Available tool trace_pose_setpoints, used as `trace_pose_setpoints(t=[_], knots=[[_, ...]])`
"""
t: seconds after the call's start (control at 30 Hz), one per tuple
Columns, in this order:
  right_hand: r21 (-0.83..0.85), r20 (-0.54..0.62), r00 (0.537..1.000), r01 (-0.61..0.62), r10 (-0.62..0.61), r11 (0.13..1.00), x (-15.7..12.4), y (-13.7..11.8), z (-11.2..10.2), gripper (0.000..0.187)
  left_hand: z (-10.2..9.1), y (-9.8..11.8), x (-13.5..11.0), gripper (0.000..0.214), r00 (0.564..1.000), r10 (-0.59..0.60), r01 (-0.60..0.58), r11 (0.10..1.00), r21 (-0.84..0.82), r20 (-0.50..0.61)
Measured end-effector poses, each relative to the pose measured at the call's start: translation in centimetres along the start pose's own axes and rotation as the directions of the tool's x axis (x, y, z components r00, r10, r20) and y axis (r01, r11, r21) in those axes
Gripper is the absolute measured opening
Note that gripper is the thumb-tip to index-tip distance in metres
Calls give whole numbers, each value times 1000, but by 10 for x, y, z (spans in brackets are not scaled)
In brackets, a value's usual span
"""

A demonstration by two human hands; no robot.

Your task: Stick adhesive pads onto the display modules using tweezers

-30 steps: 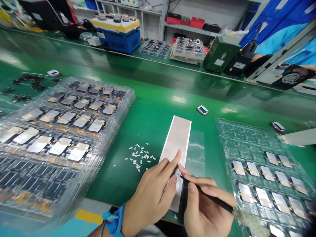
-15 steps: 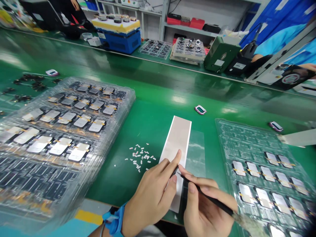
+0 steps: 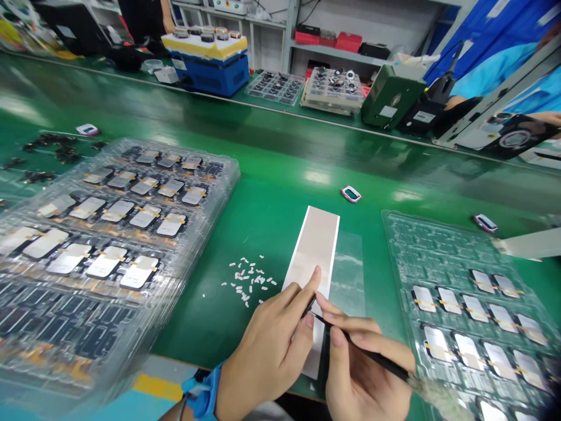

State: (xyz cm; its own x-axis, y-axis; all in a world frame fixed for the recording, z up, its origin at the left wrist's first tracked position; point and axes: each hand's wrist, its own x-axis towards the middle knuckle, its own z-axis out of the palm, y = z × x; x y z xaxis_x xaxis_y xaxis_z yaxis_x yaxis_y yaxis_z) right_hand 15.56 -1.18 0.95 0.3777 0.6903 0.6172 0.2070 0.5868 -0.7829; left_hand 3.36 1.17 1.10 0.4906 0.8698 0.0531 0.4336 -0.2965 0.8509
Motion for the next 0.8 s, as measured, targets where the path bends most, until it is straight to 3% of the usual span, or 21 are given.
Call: trace_pose_setpoints(t=[0.23, 0.63, 0.73, 0.8], knots=[[-4, -7, 1000, -6, 6, 1000, 0, 1, 1, 34, 0, 1, 0, 58, 1000, 9, -9, 1000, 3, -10], [83, -132, 990, -32, 43, 996, 0, 1, 0, 26, -1, 1, 4, 54, 999, 36, -38, 997, -68, -33], [28, -99, 992, -82, 84, 996, 3, 3, -7, 21, -2, 2, 0, 50, 999, 19, -22, 993, -118, -32], [-78, -21, 989, -146, 144, 986, 7, 3, -14, 19, -2, 2, -3, 33, 999, -21, 11, 982, -189, -50]])
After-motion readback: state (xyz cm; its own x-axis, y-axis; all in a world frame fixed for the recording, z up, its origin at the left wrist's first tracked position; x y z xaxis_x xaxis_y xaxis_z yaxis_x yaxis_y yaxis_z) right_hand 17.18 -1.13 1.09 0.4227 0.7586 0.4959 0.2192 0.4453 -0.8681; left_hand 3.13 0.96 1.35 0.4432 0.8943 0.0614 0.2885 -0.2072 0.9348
